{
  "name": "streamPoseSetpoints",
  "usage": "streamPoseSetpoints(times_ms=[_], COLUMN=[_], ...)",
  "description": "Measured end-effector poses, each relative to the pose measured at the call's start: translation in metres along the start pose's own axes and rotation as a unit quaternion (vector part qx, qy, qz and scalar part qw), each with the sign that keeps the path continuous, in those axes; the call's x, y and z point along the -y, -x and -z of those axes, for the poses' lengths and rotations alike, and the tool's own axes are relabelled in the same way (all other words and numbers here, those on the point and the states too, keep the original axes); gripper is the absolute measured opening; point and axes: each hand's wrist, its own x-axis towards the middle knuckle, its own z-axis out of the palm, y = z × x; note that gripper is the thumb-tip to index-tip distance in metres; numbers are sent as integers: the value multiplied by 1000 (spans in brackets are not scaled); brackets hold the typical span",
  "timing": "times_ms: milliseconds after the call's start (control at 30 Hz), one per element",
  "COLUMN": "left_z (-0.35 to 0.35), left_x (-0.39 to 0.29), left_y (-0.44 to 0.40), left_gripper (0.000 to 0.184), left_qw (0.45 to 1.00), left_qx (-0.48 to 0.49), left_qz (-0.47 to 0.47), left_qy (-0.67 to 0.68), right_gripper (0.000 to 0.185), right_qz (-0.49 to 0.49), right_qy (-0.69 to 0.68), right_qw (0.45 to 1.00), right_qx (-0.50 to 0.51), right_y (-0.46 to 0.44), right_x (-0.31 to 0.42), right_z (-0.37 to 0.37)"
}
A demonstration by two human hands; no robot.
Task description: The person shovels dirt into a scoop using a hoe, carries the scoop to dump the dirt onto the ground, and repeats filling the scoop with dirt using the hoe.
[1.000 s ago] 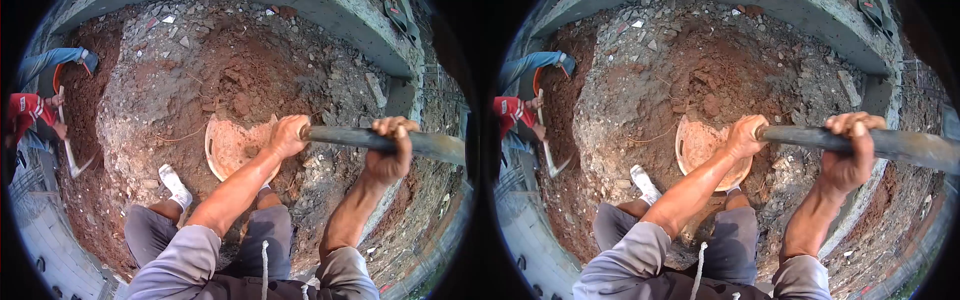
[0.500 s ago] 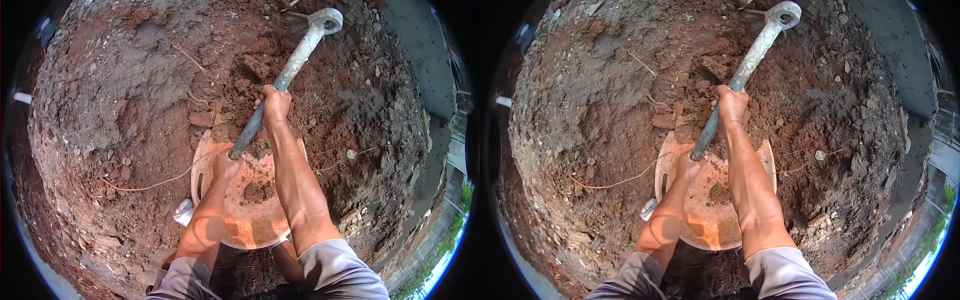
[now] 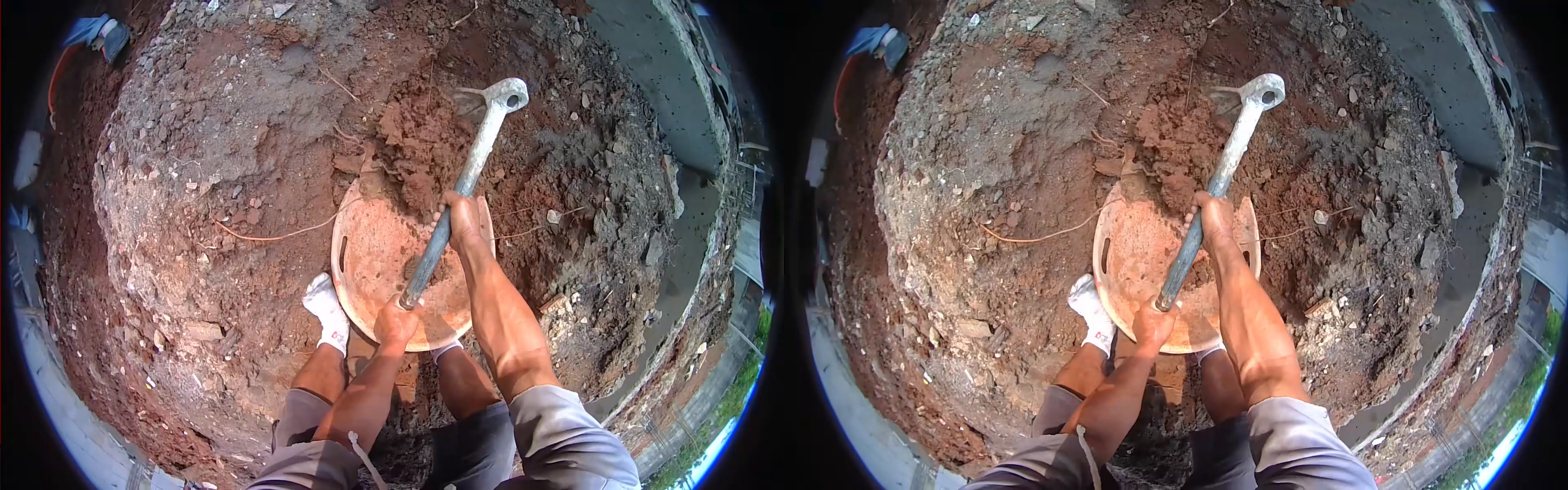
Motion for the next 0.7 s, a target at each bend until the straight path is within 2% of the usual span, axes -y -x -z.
streamPoseSetpoints(times_ms=[33, 67, 133, 233, 267, 300, 333, 367, 400, 433, 467, 500, 533, 600, 667, 700], left_z=[-13, -27, -52, -25, -50, -25, -4, 19, 17, 33, 56, 78, 101, 132, 118, 112], left_x=[28, 61, 131, 96, 113, 44, -26, -103, -164, -240, -317, -386, -439, -476, -441, -392], left_y=[21, 44, 91, 134, 110, 99, 88, 85, 68, 62, 68, 80, 93, 101, 35, -14], left_gripper=[40, 41, 42, 38, 35, 31, 21, 22, 22, 24, 25, 26, 20, 15, 15, 17], left_qw=[999, 998, 998, 995, 986, 986, 943, 896, 887, 829, 736, 654, 608, 580, 645, 703], left_qx=[9, 16, 48, 51, -2, -16, -58, -88, -52, -59, -127, -183, -179, -155, -138, -116], left_qz=[34, 63, 48, 86, -107, -146, -314, -422, -442, -547, -658, -723, -759, -780, -737, -682], left_qy=[7, 16, 7, -30, 125, 78, 98, 108, 119, 96, 101, 127, 148, 179, 148, 166], right_gripper=[7, 8, 21, 22, 22, 23, 22, 19, 16, 12, 11, 9, 12, 17, 14, 13], right_qz=[0, 9, -24, 65, 111, 154, 245, 335, 458, 587, 639, 687, 763, 871, 792, 749], right_qy=[30, -15, 17, -78, -116, -156, -173, -184, -127, -97, -107, -71, -98, -101, -94, -98], right_qw=[999, 1000, 998, 994, 987, 976, 954, 923, 878, 800, 749, 704, 631, 480, 603, 655], right_qx=[-13, 7, -55, -43, -20, 7, 25, 42, 57, 80, 139, 166, 102, -18, 18, 32], right_y=[28, 45, 96, 160, 172, 183, 207, 229, 252, 279, 308, 333, 351, 347, 271, 217], right_x=[-22, -61, -118, -99, -54, -8, 51, 106, 158, 209, 252, 294, 322, 346, 313, 285], right_z=[6, 19, 36, 53, 57, 62, 63, 67, 75, 82, 91, 105, 85, 47, 14, -3])
